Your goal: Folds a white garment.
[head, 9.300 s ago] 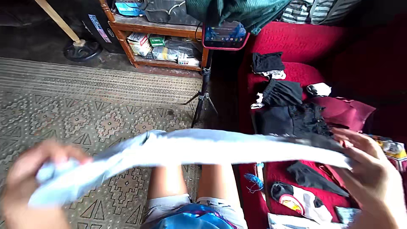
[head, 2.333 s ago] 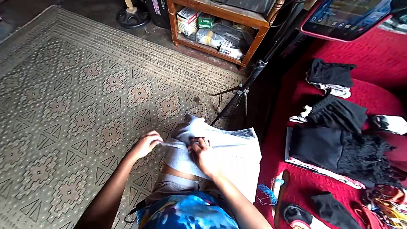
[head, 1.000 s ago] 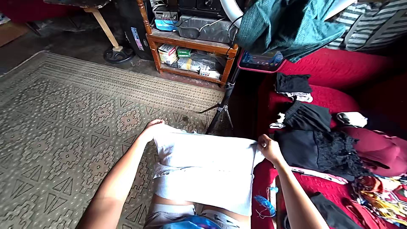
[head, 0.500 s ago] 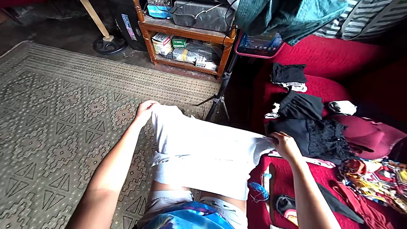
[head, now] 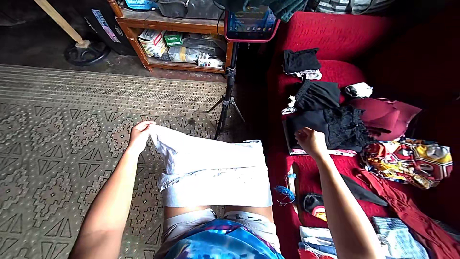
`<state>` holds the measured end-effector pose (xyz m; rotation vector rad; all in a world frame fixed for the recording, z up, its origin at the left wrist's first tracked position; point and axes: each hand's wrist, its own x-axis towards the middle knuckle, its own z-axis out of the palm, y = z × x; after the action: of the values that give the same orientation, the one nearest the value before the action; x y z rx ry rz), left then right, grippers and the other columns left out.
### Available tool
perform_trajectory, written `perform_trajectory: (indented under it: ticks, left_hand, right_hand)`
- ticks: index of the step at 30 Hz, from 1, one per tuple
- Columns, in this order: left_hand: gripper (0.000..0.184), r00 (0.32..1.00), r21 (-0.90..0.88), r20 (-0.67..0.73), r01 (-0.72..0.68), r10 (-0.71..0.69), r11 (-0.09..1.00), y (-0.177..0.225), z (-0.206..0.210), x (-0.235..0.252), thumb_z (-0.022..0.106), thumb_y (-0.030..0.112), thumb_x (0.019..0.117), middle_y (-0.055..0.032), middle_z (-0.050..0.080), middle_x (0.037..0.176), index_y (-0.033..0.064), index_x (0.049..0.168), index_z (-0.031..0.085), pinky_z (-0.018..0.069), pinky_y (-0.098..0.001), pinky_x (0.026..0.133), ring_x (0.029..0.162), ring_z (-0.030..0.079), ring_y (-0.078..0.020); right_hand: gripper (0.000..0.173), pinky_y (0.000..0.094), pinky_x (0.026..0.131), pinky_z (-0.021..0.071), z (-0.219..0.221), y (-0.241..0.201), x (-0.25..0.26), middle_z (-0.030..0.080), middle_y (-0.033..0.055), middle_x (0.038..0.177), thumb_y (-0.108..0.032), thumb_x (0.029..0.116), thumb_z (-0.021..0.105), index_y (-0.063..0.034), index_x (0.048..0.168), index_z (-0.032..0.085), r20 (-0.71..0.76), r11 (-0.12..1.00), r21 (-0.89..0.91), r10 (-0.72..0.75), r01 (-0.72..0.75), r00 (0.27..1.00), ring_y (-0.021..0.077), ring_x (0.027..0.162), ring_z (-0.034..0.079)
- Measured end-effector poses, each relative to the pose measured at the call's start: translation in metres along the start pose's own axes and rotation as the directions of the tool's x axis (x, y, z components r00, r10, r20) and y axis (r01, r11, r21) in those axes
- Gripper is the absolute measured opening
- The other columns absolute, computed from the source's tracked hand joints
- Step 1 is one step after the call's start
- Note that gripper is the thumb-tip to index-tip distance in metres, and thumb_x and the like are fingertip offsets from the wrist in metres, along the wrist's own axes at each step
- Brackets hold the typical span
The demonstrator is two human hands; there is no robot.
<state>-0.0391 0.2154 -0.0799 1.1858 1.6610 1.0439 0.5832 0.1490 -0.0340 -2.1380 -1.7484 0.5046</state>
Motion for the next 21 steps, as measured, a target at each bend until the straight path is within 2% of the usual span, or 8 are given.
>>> perform_trajectory:
  ticks: [2,6,8,11,13,17,19,21]
  left_hand:
    - [0.022,1.000,0.017,0.005,0.000,0.000,1.000,-0.003,0.004,0.002,0.050,0.006,0.1059,-0.0100,0.067,0.110,-0.0015,0.124,0.062,0.0503,-0.0327,0.089,0.094,0.061,-0.0099]
    - [0.023,0.999,0.011,0.008,0.041,-0.041,0.999,-0.010,0.013,0.005,0.049,0.005,0.1060,-0.0119,0.066,0.113,-0.0027,0.124,0.062,0.0500,-0.0348,0.092,0.099,0.061,-0.0121]
    - [0.023,0.998,0.006,0.029,0.051,-0.051,0.999,-0.012,0.013,0.005,0.049,0.003,0.1054,-0.0119,0.066,0.115,-0.0022,0.123,0.062,0.0504,-0.0350,0.092,0.100,0.061,-0.0127]
    - [0.023,0.998,-0.011,0.034,0.054,-0.053,0.999,-0.016,0.009,0.008,0.050,0.000,0.1039,-0.0123,0.065,0.117,-0.0027,0.123,0.062,0.0508,-0.0345,0.093,0.102,0.061,-0.0129]
    - [0.023,0.998,-0.019,0.030,0.063,-0.063,0.998,-0.018,0.006,0.008,0.049,-0.001,0.1036,-0.0125,0.065,0.116,-0.0034,0.123,0.062,0.0508,-0.0345,0.093,0.102,0.062,-0.0132]
    - [0.022,0.997,-0.011,0.024,0.074,-0.074,0.997,-0.019,0.000,0.003,0.051,-0.001,0.1032,-0.0118,0.066,0.115,-0.0030,0.122,0.063,0.0514,-0.0347,0.091,0.100,0.062,-0.0132]
    - [0.022,0.997,-0.030,0.016,0.080,-0.079,0.996,-0.022,-0.001,0.003,0.051,-0.002,0.1024,-0.0110,0.066,0.113,-0.0031,0.121,0.063,0.0518,-0.0334,0.090,0.098,0.062,-0.0120]
    - [0.022,0.996,-0.070,-0.003,0.094,-0.095,0.993,-0.025,-0.001,0.005,0.051,-0.004,0.1019,-0.0109,0.066,0.111,-0.0041,0.121,0.062,0.0519,-0.0318,0.087,0.095,0.062,-0.0109]
  right_hand:
    - [0.017,0.0568,0.082,0.0593,0.010,-0.007,0.000,0.074,0.0201,0.097,-0.006,0.1018,0.058,0.0025,0.112,0.068,0.061,0.995,0.085,0.048,-0.053,0.997,0.0338,0.084,0.074]
    - [0.024,0.0501,0.087,0.0596,0.049,-0.006,0.005,0.074,0.0198,0.104,-0.010,0.1033,0.057,0.0028,0.121,0.065,0.271,0.972,0.178,0.099,-0.151,0.958,0.0303,0.089,0.074]
    - [0.029,0.0458,0.085,0.0605,0.076,0.000,0.009,0.072,0.0202,0.109,-0.014,0.1034,0.057,0.0015,0.128,0.063,0.355,0.954,0.198,0.146,-0.227,0.923,0.0278,0.090,0.074]
    - [0.050,0.0470,0.082,0.0598,0.114,0.005,0.012,0.068,0.0237,0.119,-0.023,0.1000,0.065,-0.0040,0.144,0.051,0.449,0.882,0.256,0.254,-0.396,0.857,0.0312,0.093,0.072]
    - [0.061,0.0471,0.083,0.0572,0.131,0.002,0.009,0.064,0.0236,0.125,-0.023,0.1005,0.064,-0.0082,0.154,0.039,0.506,0.779,0.344,0.317,-0.525,0.802,0.0314,0.098,0.069]
    - [0.048,0.0389,0.079,0.0564,0.152,-0.004,0.005,0.066,0.0188,0.117,-0.015,0.1033,0.057,-0.0058,0.149,0.044,0.472,0.530,0.552,0.437,-0.644,0.765,0.0236,0.094,0.068]
    - [0.041,0.0386,0.079,0.0560,0.154,-0.004,0.006,0.065,0.0195,0.114,-0.009,0.1034,0.054,-0.0027,0.144,0.049,0.414,0.410,0.680,0.469,-0.608,0.780,0.0240,0.093,0.066]
    - [0.034,0.0372,0.078,0.0555,0.144,-0.010,0.010,0.064,0.0194,0.110,-0.005,0.1037,0.052,0.0014,0.138,0.052,0.322,0.355,0.785,0.469,-0.509,0.823,0.0224,0.090,0.065]
